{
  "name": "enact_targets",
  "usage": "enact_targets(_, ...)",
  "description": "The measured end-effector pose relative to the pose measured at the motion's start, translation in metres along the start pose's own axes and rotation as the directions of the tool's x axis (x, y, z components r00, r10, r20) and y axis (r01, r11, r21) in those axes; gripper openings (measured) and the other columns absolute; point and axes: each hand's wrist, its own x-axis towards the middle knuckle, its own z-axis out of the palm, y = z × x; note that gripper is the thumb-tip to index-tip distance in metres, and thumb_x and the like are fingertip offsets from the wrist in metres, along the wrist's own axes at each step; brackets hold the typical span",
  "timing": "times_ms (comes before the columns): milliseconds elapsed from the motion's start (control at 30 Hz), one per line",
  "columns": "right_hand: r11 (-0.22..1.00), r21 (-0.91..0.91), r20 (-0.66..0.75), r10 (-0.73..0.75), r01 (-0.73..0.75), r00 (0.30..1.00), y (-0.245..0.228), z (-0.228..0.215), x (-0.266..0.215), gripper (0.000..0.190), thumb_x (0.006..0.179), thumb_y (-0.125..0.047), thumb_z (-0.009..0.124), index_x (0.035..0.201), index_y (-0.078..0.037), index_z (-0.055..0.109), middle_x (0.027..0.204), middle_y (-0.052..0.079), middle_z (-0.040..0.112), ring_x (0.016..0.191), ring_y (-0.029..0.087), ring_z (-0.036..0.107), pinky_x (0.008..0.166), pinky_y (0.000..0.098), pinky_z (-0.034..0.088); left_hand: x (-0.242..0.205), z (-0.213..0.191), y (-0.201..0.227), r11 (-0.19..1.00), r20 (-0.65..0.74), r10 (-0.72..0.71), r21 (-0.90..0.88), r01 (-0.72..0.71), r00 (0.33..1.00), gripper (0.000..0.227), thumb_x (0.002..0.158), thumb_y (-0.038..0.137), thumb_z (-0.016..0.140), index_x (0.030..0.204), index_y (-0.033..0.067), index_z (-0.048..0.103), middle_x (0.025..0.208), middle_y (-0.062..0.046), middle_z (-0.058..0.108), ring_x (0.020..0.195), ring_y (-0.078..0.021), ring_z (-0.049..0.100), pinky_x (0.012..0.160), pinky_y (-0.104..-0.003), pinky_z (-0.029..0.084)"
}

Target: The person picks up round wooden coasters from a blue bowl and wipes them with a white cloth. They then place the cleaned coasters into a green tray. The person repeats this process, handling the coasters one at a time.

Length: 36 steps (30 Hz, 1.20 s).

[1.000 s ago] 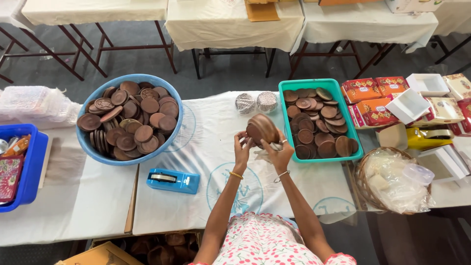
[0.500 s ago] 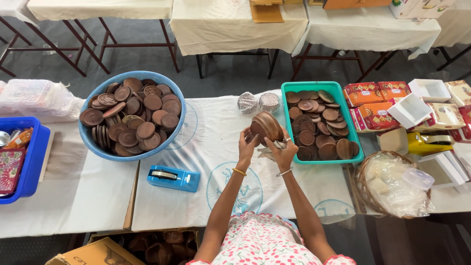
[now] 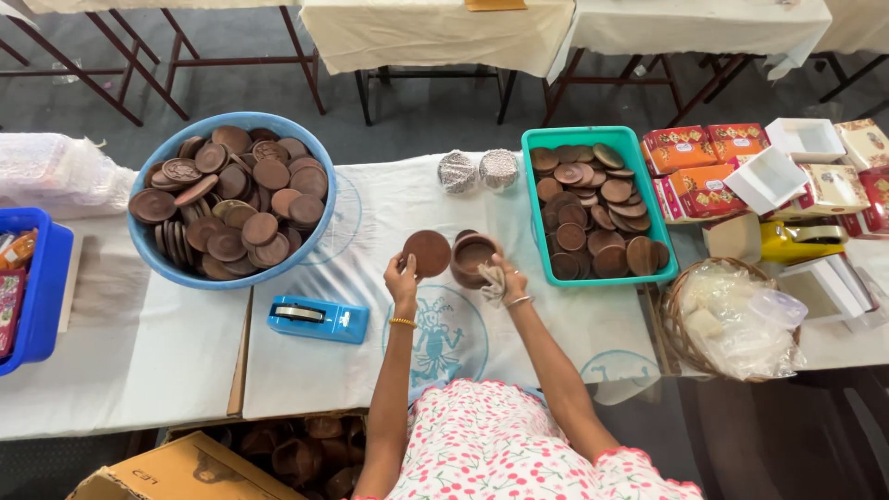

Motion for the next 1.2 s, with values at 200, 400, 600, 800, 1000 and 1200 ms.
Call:
enact_targets(200,1.000,0.011,0.199,0.014,-0.016,0.980,0.056,-0.013,0.040,0.036,0.075,-0.020,0.092,0.100,0.000,0.074,0.086,0.011,0.073,0.069,0.025,0.073,0.062,0.0384,0.062,0.006,-0.014,-0.065,0.986,0.090,-0.145,-0.070,0.151,0.985,0.036,0.098,0.017,0.066,0.130,0.0019,0.061,0.117,-0.011,0.071,0.097,-0.0176,0.070,0.070,-0.035,0.063)
enact_targets(400,0.430,-0.854,0.147,-0.337,0.291,0.930,0.003,-0.004,0.003,0.047,0.102,-0.045,0.067,0.106,0.000,0.081,0.087,0.014,0.076,0.081,0.019,0.070,0.073,0.0338,0.053,-0.018,0.016,-0.036,0.985,0.156,-0.144,0.114,0.127,0.977,0.032,0.099,0.018,0.066,0.127,0.0013,0.066,0.107,-0.010,0.074,0.092,-0.0191,0.068,0.070,-0.033,0.058)
enact_targets(600,0.795,-0.427,0.380,-0.276,0.432,0.883,-0.053,-0.059,0.006,0.033,0.087,-0.021,0.082,0.110,0.001,0.074,0.092,0.004,0.076,0.078,0.010,0.069,0.068,0.0283,0.057,-0.039,0.050,-0.047,0.996,0.412,-0.069,0.079,0.040,0.908,0.042,0.095,0.018,0.070,0.135,0.0061,0.060,0.122,-0.006,0.071,0.106,-0.0150,0.069,0.087,-0.032,0.057)
enact_targets(800,0.960,-0.055,0.124,-0.265,0.274,0.956,-0.093,-0.130,0.055,0.035,0.095,-0.027,0.076,0.109,0.004,0.070,0.096,0.014,0.078,0.076,0.018,0.071,0.065,0.0311,0.059,-0.053,0.021,-0.018,0.961,0.381,-0.247,0.212,0.176,0.891,0.047,0.096,0.028,0.068,0.138,0.0092,0.060,0.128,-0.006,0.071,0.108,-0.0154,0.069,0.082,-0.029,0.055)
enact_targets(1000,0.924,-0.380,0.231,0.041,0.051,0.972,-0.061,-0.090,-0.019,0.038,0.086,-0.031,0.078,0.114,-0.005,0.072,0.104,0.012,0.077,0.074,0.023,0.072,0.061,0.0388,0.060,-0.029,-0.019,0.027,0.989,0.277,-0.041,0.147,-0.001,0.960,0.038,0.098,0.026,0.069,0.130,0.0060,0.064,0.120,-0.007,0.075,0.105,-0.0147,0.071,0.081,-0.028,0.056)
enact_targets(1200,0.871,-0.490,0.276,0.188,-0.030,0.943,0.027,-0.093,0.012,0.039,0.088,-0.031,0.076,0.117,-0.006,0.074,0.103,0.014,0.076,0.072,0.025,0.072,0.059,0.0416,0.061,0.033,-0.096,0.103,0.873,0.121,0.423,0.210,-0.439,0.898,0.026,0.099,0.017,0.068,0.121,0.0046,0.069,0.111,-0.009,0.077,0.101,-0.0169,0.073,0.088,-0.031,0.058)
